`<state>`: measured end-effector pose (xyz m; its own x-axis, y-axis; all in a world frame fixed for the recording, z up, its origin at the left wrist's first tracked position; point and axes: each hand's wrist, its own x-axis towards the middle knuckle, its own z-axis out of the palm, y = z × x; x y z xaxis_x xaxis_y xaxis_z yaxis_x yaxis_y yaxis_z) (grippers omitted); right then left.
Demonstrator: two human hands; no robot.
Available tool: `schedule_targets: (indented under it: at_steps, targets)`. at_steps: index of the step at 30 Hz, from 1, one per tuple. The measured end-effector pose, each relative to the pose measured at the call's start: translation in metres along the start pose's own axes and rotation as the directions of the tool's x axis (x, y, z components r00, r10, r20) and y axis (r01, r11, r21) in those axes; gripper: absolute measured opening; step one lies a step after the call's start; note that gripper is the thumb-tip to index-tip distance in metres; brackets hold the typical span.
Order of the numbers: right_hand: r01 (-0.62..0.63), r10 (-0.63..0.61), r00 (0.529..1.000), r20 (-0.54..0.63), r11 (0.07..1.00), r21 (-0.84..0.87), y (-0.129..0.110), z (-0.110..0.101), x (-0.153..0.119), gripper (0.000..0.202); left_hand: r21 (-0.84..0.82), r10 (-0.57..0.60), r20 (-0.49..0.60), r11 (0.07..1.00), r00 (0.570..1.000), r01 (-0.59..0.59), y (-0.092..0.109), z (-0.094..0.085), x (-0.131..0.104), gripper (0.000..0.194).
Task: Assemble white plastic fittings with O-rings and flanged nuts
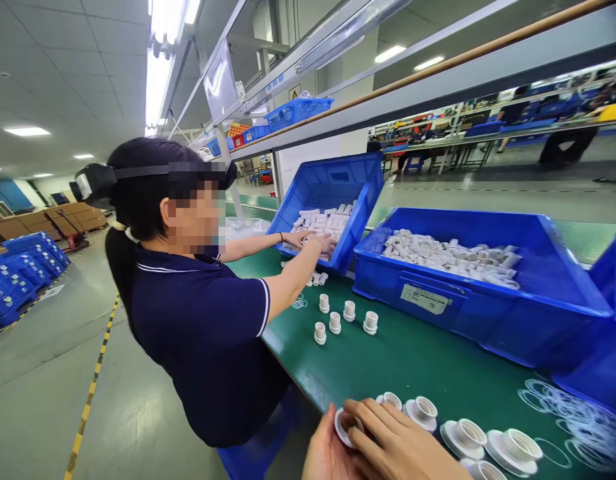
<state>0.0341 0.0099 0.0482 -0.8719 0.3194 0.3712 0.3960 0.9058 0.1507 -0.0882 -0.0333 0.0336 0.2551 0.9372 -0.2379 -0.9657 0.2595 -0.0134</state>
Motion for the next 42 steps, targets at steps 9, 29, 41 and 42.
schedule_targets:
  at_steps: [9, 29, 41, 42]
  targets:
    - [-0.236, 0.239, 0.970, 0.035, 0.904, 0.357, 0.064, -0.017, 0.072, 0.010, 0.329, 0.139, -0.122, 0.940, 0.983, -0.093, 0.021, -0.014, -0.007, 0.051]
    - [-0.368, 0.330, 0.926, 0.186, 0.899, 0.238, 0.102, 0.038, 0.118, 0.009, 0.441, 0.149, -0.125, 0.894, 0.981, -0.080, 0.054, -0.044, -0.013, 0.035]
    - [-0.315, 0.296, 0.905, 0.305, 0.949, 0.013, 0.067, 0.001, 0.089, 0.020, 0.662, 0.389, -0.058, 0.704, 0.920, -0.256, 0.076, -0.012, -0.009, 0.034]
    - [-0.304, 0.287, 0.909, 0.303, 0.953, 0.007, 0.063, -0.002, 0.085, 0.021, 0.682, 0.398, -0.041, 0.682, 0.917, -0.266, 0.076, -0.009, -0.007, 0.035]
